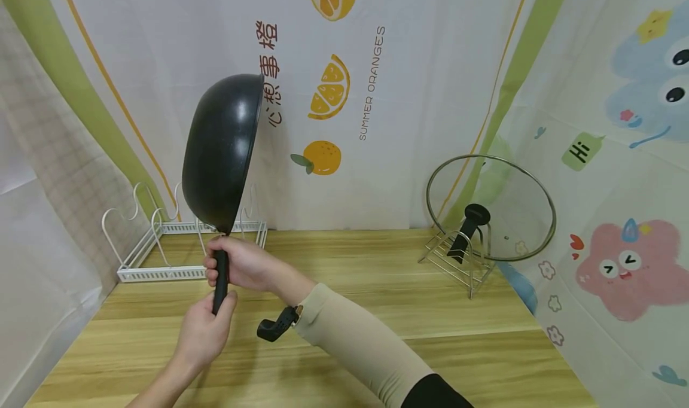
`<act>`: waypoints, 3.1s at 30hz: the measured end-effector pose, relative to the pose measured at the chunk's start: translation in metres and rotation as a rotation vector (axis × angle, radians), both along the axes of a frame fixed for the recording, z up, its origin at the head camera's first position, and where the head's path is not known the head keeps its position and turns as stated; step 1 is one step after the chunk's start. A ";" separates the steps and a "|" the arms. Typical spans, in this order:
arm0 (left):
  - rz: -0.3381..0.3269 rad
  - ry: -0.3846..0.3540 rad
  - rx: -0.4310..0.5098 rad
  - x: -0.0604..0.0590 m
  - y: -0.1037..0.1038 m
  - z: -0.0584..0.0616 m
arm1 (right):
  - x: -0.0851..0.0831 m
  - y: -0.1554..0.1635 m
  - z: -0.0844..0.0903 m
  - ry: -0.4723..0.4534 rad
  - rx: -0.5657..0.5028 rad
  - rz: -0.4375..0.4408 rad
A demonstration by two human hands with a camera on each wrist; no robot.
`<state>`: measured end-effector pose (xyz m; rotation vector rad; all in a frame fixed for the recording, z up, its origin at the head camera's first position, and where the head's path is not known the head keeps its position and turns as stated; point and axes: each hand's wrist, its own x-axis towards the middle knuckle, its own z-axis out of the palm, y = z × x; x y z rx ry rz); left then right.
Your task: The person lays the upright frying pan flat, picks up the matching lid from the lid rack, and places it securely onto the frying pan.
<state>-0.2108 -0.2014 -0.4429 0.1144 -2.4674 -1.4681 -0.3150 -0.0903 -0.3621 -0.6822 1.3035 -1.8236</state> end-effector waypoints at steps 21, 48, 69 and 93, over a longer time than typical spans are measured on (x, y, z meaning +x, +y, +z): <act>-0.017 0.093 -0.017 0.001 0.008 0.009 | 0.005 0.011 0.010 0.018 -0.031 -0.050; -0.052 0.070 0.014 0.002 0.014 0.011 | 0.007 0.020 0.006 0.043 -0.031 -0.061; -0.102 0.090 0.107 0.002 0.021 0.005 | 0.008 0.029 0.000 0.007 -0.048 -0.089; -0.251 -0.012 0.196 0.004 0.022 0.009 | 0.011 0.044 -0.007 -0.042 -0.067 -0.129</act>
